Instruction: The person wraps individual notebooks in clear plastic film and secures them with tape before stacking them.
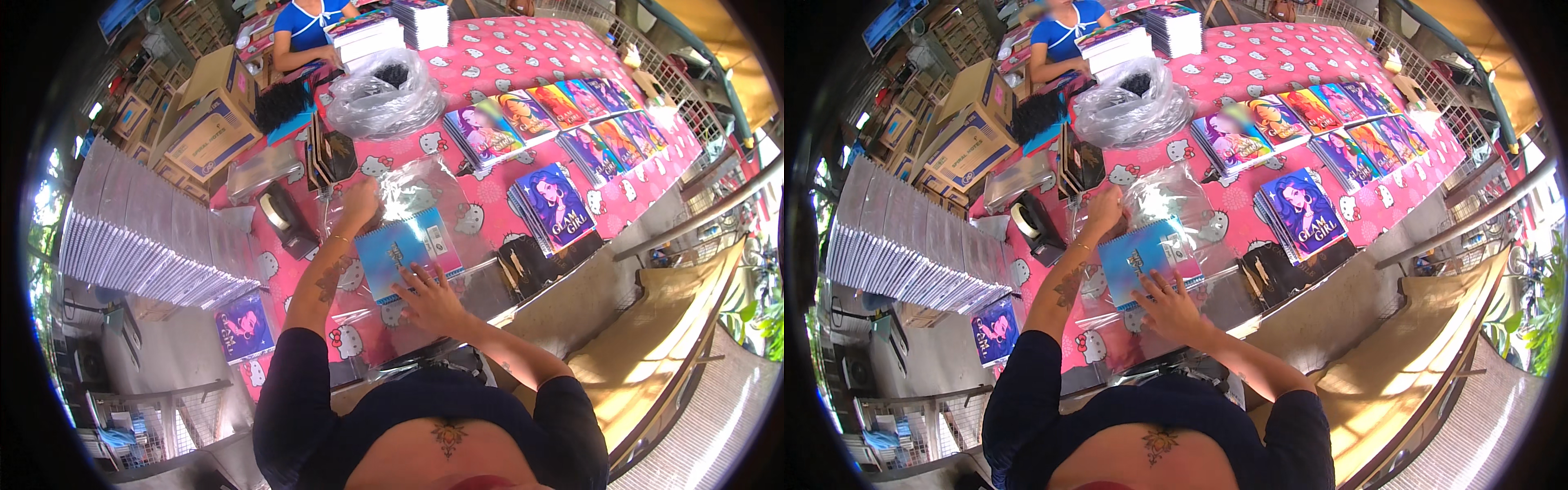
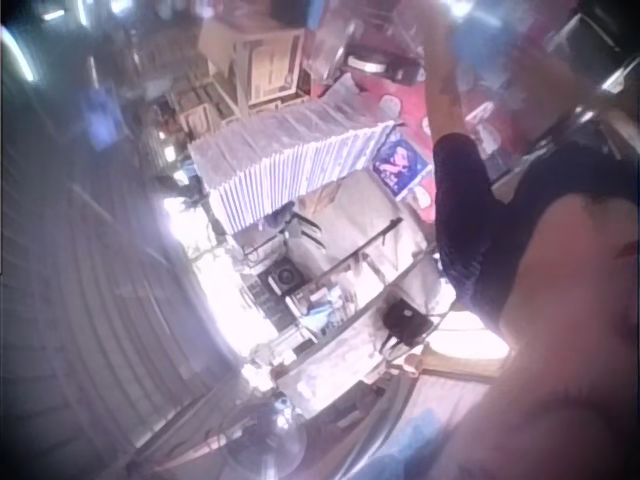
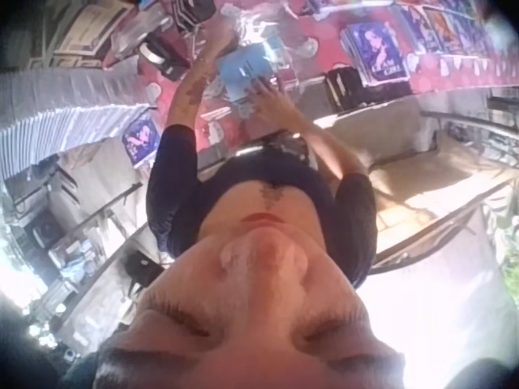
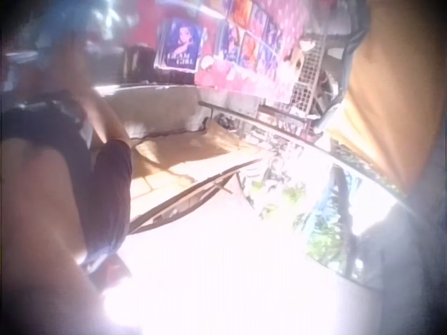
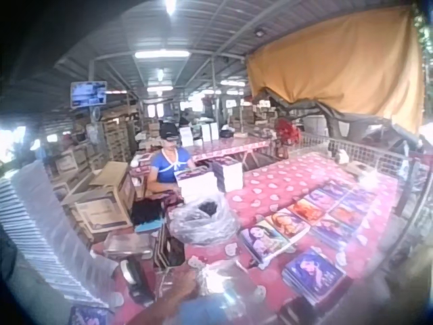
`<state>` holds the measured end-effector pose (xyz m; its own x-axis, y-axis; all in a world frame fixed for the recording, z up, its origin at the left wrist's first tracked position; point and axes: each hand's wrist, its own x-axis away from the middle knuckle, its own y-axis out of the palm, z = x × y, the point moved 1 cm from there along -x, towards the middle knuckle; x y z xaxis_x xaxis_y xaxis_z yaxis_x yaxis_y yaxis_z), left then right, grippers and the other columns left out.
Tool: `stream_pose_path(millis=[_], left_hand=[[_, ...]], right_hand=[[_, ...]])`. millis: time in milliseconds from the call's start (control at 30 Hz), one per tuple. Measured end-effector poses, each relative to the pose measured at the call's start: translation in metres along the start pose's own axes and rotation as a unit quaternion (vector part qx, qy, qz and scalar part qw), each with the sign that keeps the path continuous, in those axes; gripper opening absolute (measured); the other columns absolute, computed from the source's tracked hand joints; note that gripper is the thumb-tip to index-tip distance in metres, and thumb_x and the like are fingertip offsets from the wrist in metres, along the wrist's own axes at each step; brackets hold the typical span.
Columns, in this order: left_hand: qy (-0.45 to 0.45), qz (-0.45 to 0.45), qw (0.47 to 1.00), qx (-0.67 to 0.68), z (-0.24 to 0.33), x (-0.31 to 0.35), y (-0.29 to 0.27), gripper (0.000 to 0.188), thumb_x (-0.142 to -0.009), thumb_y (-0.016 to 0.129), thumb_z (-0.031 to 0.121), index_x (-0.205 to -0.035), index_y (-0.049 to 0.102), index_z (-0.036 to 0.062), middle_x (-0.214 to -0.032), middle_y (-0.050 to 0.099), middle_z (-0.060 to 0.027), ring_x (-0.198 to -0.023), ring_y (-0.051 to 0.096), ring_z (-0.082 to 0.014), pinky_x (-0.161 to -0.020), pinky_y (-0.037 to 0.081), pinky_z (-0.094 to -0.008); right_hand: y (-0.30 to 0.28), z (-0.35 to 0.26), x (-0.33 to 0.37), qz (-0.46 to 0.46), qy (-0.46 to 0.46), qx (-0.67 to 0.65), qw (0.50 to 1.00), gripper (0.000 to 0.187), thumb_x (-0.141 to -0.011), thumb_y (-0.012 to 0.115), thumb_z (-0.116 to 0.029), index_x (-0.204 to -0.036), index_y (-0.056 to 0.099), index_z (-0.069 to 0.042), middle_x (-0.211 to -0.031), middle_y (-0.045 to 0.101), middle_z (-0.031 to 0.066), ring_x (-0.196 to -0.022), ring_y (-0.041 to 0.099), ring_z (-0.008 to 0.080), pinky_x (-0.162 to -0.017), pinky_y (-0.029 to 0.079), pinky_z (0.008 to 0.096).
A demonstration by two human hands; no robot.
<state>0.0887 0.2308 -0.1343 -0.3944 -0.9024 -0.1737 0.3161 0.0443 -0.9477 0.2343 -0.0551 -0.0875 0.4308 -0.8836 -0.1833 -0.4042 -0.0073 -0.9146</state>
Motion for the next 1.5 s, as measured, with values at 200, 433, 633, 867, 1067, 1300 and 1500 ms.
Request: stream_pose_path(millis=[200, 433, 633, 867, 1067, 1300, 1500], left_hand=[[0.098, 0.116, 0.981, -0.122, 0.014, 0.013, -0.019, 0.014, -0.077, 0.067, 0.013, -0.09, 0.069, 0.0086, -0.095, 0.063, -0.0105, -0.094, 0.06, -0.0291, -0.085, 0.041, -0.0407], [0.149, 0.017, 0.988, -0.028, 0.005, 0.003, -0.011, 0.014, -0.08, 0.064, 0.013, -0.093, 0.069, 0.0088, -0.096, 0.066, -0.0154, -0.093, 0.064, -0.0353, -0.082, 0.047, -0.0476], [0.1, 0.011, 0.994, 0.051, 0.04, 0.028, -0.048, 0.015, -0.083, 0.06, 0.009, -0.098, 0.063, 0.0079, -0.083, 0.067, -0.0169, -0.078, 0.066, -0.0391, -0.068, 0.051, -0.0482], [0.107, 0.115, 0.983, 0.095, 0.108, 0.125, -0.071, 0.012, -0.082, 0.061, 0.007, -0.093, 0.063, 0.0062, -0.094, 0.068, -0.0144, -0.083, 0.065, -0.0365, -0.071, 0.052, -0.0482], [-0.015, 0.113, 0.989, 0.094, 0.143, 0.178, -0.029, 0.016, -0.084, 0.059, 0.009, -0.098, 0.068, 0.0068, -0.107, 0.069, -0.0143, -0.097, 0.066, -0.0343, -0.079, 0.054, -0.0447], [-0.116, 0.087, 0.956, 0.255, 0.146, 0.188, -0.038, 0.02, -0.092, 0.054, 0.011, -0.105, 0.067, 0.0023, -0.107, 0.069, -0.0188, -0.1, 0.066, -0.0354, -0.085, 0.054, -0.0446], [-0.014, 0.118, 0.988, 0.095, 0.151, 0.189, -0.019, 0.031, -0.086, 0.053, 0.006, -0.115, 0.062, -0.0007, -0.119, 0.064, -0.0217, -0.113, 0.061, -0.0361, -0.098, 0.049, -0.0442]], right_hand=[[-0.001, 0.0, 0.001, -0.022, -0.009, 0.016, 1.0, 0.062, -0.081, 0.07, -0.034, -0.138, 0.049, -0.018, -0.148, 0.038, 0.0127, -0.142, 0.031, 0.0341, -0.11, 0.026, 0.0655], [-0.004, 0.001, 0.002, -0.038, -0.014, 0.019, 0.999, 0.064, -0.082, 0.071, -0.032, -0.139, 0.047, -0.018, -0.15, 0.036, 0.0129, -0.142, 0.031, 0.0346, -0.109, 0.028, 0.0652], [-0.005, 0.004, 0.004, -0.018, -0.035, 0.028, 0.999, 0.065, -0.082, 0.071, -0.034, -0.14, 0.047, -0.017, -0.151, 0.035, 0.0146, -0.14, 0.033, 0.0358, -0.108, 0.029, 0.065], [0.001, 0.013, 0.001, 0.002, -0.053, 0.014, 0.998, 0.066, -0.082, 0.069, -0.042, -0.139, 0.049, -0.015, -0.148, 0.038, 0.017, -0.14, 0.032, 0.0367, -0.105, 0.022, 0.0727], [0.032, 0.024, 0.005, -0.009, -0.04, 0.074, 0.996, 0.067, -0.084, 0.064, -0.052, -0.14, 0.051, -0.017, -0.148, 0.042, 0.0138, -0.145, 0.028, 0.0324, -0.101, 0.014, 0.0802], [0.015, 0.043, 0.001, -0.023, 0.023, -0.148, 0.989, 0.053, -0.086, 0.064, -0.036, -0.132, 0.055, -0.012, -0.141, 0.048, 0.0155, -0.138, 0.037, 0.0337, -0.105, 0.024, 0.0701], [-0.075, 0.052, -0.071, 0.255, -0.088, -0.087, 0.959, 0.031, -0.083, 0.067, -0.021, -0.112, 0.065, -0.011, -0.119, 0.061, 0.0128, -0.107, 0.059, 0.0339, -0.092, 0.048, 0.0471]])
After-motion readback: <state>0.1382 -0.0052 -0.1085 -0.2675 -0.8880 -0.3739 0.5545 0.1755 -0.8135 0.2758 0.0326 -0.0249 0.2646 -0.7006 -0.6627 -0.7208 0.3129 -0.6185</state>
